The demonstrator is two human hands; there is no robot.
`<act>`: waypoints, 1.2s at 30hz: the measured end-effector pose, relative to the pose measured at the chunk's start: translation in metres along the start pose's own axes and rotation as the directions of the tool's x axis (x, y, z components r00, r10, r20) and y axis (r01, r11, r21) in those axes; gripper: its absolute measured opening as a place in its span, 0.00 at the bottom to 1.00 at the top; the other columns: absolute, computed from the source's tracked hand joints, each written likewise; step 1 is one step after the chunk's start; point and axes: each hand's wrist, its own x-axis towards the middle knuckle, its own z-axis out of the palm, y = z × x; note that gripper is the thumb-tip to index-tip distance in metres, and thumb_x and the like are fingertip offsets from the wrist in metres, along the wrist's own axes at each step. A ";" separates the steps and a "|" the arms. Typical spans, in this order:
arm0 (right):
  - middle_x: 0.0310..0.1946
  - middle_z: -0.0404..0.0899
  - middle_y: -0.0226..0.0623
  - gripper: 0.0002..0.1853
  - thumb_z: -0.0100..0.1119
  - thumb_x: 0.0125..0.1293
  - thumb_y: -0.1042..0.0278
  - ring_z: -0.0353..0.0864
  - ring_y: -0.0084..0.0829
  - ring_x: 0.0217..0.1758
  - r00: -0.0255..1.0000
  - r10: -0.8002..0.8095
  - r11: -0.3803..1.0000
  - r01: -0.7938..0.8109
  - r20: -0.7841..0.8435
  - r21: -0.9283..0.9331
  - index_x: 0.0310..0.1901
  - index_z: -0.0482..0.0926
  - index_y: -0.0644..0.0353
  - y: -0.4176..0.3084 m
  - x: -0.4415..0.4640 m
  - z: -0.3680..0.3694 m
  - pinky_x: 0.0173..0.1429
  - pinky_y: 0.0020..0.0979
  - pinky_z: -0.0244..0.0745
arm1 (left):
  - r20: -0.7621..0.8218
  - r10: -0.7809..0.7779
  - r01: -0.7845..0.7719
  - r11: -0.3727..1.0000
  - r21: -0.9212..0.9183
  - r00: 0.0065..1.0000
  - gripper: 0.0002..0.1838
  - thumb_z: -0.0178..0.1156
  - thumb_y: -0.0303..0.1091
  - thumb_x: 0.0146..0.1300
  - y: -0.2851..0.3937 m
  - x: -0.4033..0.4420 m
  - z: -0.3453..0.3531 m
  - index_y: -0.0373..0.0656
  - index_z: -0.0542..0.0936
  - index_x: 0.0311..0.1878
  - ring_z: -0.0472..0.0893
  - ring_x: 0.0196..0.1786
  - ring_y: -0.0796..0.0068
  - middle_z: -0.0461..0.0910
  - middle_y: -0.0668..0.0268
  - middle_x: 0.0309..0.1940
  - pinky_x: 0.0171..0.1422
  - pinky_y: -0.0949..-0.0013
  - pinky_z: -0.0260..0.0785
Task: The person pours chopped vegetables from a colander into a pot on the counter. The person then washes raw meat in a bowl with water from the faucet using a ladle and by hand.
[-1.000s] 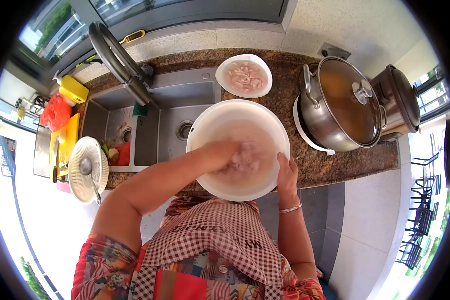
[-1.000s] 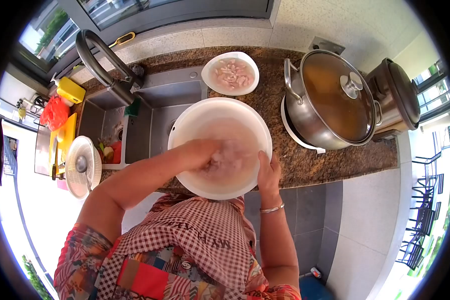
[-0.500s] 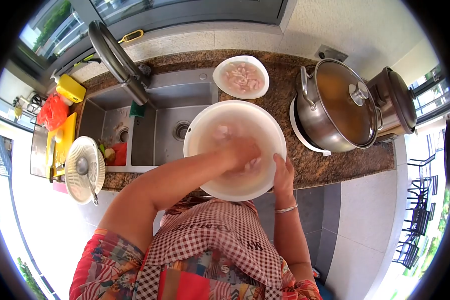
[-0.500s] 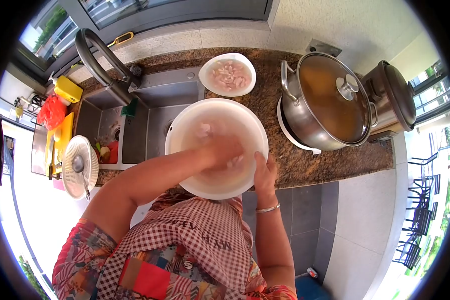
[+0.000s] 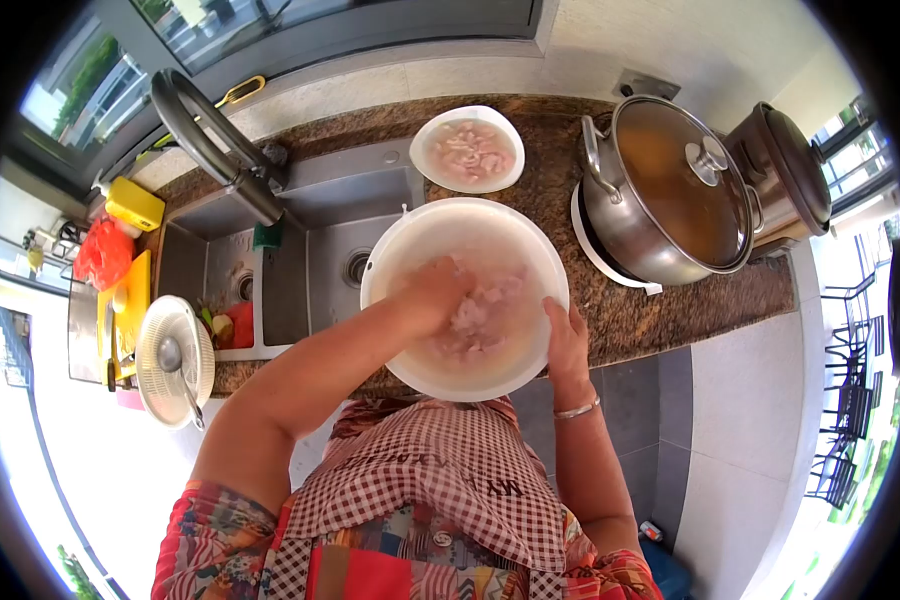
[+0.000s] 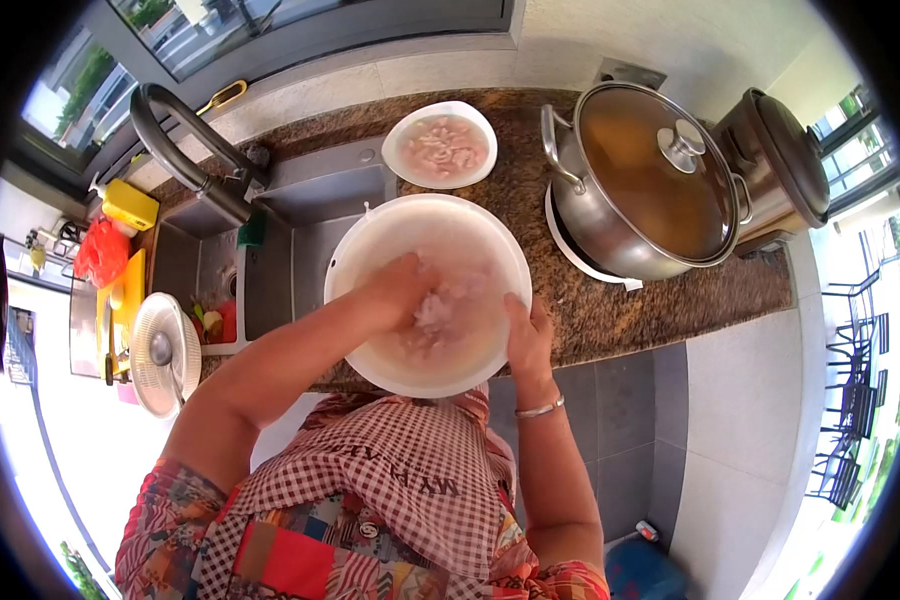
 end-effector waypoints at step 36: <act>0.53 0.83 0.56 0.27 0.49 0.65 0.68 0.90 0.49 0.46 0.860 0.476 0.880 -0.467 0.184 -0.092 0.62 0.71 0.78 -0.053 -0.085 0.079 0.39 0.41 0.91 | -0.669 -0.021 -0.089 0.988 -0.130 0.743 0.26 0.62 0.41 0.68 -0.041 -0.074 -0.006 0.44 0.78 0.67 0.75 0.69 0.48 0.77 0.51 0.64 0.74 0.50 0.70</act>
